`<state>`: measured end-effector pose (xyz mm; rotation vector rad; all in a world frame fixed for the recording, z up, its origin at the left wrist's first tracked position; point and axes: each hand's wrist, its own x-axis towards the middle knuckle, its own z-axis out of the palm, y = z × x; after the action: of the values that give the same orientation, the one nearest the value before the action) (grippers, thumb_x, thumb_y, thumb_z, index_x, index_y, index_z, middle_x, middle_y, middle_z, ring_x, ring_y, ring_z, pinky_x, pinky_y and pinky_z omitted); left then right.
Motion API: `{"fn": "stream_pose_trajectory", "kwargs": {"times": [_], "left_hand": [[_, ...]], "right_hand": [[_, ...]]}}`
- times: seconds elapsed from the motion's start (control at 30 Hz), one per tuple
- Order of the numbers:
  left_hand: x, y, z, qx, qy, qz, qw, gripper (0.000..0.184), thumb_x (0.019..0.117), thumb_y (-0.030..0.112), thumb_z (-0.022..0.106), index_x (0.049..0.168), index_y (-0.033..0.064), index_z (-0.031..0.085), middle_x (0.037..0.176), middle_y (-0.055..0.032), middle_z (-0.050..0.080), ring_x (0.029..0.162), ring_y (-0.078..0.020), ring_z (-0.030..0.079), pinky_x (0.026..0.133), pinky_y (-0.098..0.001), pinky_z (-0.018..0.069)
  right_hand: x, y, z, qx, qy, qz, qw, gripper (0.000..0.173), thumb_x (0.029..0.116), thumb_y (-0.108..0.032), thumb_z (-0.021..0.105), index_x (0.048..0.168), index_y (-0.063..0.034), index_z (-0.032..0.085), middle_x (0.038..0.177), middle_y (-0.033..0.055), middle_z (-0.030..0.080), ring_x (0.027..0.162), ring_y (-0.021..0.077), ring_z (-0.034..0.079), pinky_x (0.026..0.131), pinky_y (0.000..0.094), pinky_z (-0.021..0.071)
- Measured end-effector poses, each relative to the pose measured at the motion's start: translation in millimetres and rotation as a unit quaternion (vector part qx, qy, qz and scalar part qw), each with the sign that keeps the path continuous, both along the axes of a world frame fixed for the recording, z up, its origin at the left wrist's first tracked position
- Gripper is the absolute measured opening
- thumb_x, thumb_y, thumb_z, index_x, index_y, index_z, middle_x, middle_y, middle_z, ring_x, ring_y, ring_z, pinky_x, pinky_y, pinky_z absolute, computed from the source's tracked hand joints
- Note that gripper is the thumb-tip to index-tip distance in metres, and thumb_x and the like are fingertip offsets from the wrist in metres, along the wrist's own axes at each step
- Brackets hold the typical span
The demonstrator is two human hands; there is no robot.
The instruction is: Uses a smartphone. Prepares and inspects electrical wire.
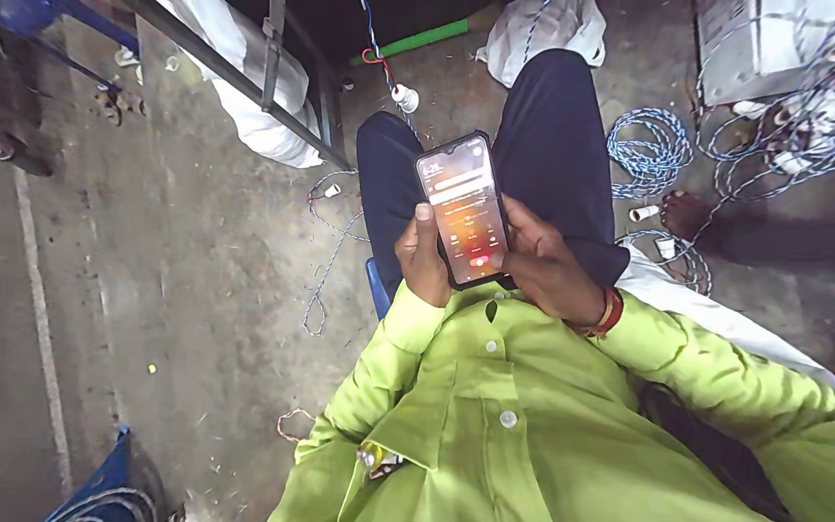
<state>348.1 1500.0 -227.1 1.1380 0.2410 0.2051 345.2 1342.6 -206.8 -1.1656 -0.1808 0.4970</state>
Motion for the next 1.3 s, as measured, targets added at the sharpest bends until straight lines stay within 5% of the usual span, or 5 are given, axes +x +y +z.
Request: {"fn": "stream_pose_trajectory", "kwargs": {"times": [0.33,0.47,0.93,1.1,1.3], "left_hand": [[-6.3,1.0,5.2,0.035,0.027,-0.011,0.999,0.038,0.1094,0.042,0.045,0.113,0.0156,0.071,0.099,0.0018,0.075,0.089,-0.0082,0.074,0.079,-0.0296,0.0635],[-0.4,1.0,-1.3,0.014,0.003,-0.005,1.000,0.041,0.1117,0.033,0.039,0.111,0.0041,0.068,0.096,-0.0087,0.075,0.090,-0.0181,0.074,0.083,-0.0402,0.0634],[-0.2,0.6,-2.5,0.012,0.009,0.004,1.000,0.038,0.1098,0.033,0.046,0.110,0.0047,0.070,0.097,-0.0083,0.075,0.091,-0.0179,0.074,0.084,-0.0403,0.0631],[-6.8,0.2,5.8,0.048,0.050,-0.001,0.998,0.039,0.1081,0.045,0.046,0.109,0.0170,0.073,0.097,0.0025,0.075,0.087,-0.0071,0.073,0.077,-0.0291,0.0633],[-1.2,-2.0,1.3,0.032,0.012,0.018,0.999,0.037,0.1108,0.032,0.044,0.105,0.0085,0.072,0.092,-0.0026,0.076,0.085,-0.0109,0.074,0.079,-0.0329,0.0637]], "right_hand": [[-1.1,-1.3,0.1,-0.010,0.002,0.002,1.000,0.075,0.0899,0.001,0.048,0.161,-0.0117,0.027,0.139,0.0086,0.059,0.114,0.0173,0.066,0.092,0.0346,0.0598],[0.5,2.3,-2.1,0.012,-0.006,-0.006,1.000,0.075,0.0881,0.009,0.052,0.158,-0.0039,0.029,0.140,0.0129,0.058,0.118,0.0213,0.065,0.097,0.0377,0.0591],[-0.7,-1.4,-0.1,-0.030,-0.006,0.003,1.000,0.079,0.0874,0.008,0.051,0.161,-0.0109,0.027,0.141,0.0094,0.058,0.115,0.0192,0.066,0.090,0.0351,0.0613],[-0.5,-0.7,-0.3,-0.026,0.002,0.002,1.000,0.078,0.0889,0.008,0.051,0.160,-0.0116,0.028,0.139,0.0097,0.060,0.114,0.0195,0.068,0.091,0.0359,0.0614],[-0.2,0.9,-0.9,-0.012,0.001,-0.006,1.000,0.077,0.0884,0.004,0.052,0.160,-0.0101,0.028,0.142,0.0096,0.058,0.119,0.0190,0.065,0.094,0.0366,0.0601]]}}
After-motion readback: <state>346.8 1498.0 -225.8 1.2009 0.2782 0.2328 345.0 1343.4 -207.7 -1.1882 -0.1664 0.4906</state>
